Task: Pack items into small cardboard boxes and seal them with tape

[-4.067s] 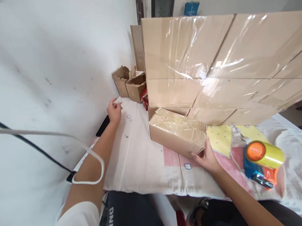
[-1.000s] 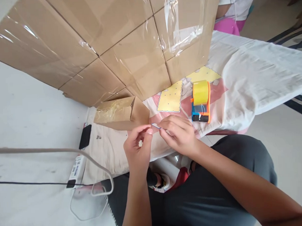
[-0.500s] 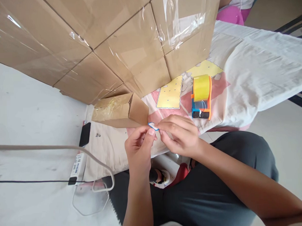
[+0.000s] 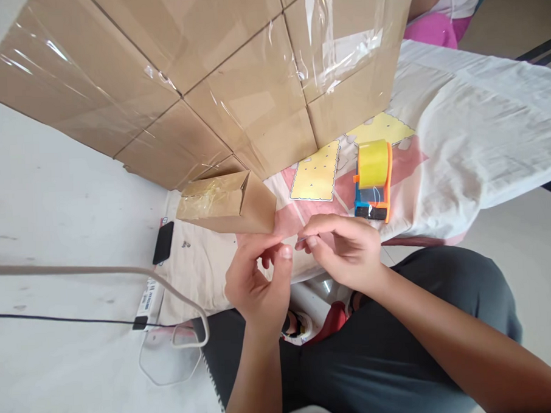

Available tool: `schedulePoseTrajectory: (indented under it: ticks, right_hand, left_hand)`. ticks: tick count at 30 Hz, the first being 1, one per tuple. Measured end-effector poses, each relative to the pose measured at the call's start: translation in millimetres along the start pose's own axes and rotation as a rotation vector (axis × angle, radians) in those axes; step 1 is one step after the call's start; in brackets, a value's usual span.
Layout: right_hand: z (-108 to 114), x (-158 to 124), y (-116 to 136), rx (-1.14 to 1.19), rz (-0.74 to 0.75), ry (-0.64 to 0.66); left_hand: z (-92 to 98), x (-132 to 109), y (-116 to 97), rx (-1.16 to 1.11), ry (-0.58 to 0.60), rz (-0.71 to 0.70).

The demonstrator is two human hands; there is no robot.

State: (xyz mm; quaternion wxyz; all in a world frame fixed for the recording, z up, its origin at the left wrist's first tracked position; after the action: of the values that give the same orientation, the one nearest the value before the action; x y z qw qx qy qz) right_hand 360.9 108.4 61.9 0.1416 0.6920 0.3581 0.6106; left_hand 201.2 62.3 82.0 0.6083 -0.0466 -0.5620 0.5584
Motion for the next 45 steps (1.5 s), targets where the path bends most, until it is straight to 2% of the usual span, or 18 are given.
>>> schedulePoseTrajectory:
  ticks: [4, 6, 11, 13, 15, 20, 26, 36, 45]
  right_hand:
    - [2.0, 0.4, -9.0, 0.125, -0.101, -0.007]
    - [2.0, 0.0, -9.8, 0.166, -0.112, -0.009]
    - [0.1, -1.6, -7.7, 0.234, -0.108, 0.015]
    - [-2.1, -2.4, -8.2, 0.284, -0.122, 0.045]
    - [-4.9, -4.0, -12.5, 0.361, -0.178, 0.073]
    - [-15.5, -11.6, -26.8, 0.641, -0.380, 0.126]
    - [-19.6, -18.3, -37.5, 0.732, -0.491, 0.134]
    - [-19.5, -20.8, -41.8, 0.722, -0.549, 0.127]
    - [-20.2, -17.6, -41.8, 0.677, -0.501, 0.171]
  left_hand:
    - [-9.6, -1.9, -2.9, -0.014, 0.086, -0.009]
    - [-12.2, -1.7, -7.9, -0.019, 0.100, -0.060]
    - [-6.7, -1.7, -36.8, 0.002, 0.021, -0.307]
    - [-5.3, -2.4, -45.3, 0.014, 0.015, -0.355]
    - [-5.9, -2.3, -47.8, -0.024, 0.048, -0.334]
    - [-17.4, -3.9, -43.3, -0.173, 0.216, -0.183]
    - [-23.4, -4.2, -46.9, -0.173, 0.203, -0.202]
    - [-25.1, -4.4, -48.5, -0.094, 0.191, -0.197]
    - [-32.2, -4.4, -42.7, -0.072, 0.244, -0.160]
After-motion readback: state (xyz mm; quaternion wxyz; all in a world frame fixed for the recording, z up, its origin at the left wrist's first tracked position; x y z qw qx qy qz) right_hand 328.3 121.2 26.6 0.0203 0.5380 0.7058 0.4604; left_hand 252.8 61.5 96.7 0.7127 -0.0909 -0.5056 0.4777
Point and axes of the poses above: each hand's wrist, its own x-axis towards the middle knuckle, its own z-axis out of the back of the hand, y = z × x, the point moved 10 cm from there along x, towards the middle knuckle, and after that the axes turned 6 degrees about x, right-handed, at the moved point
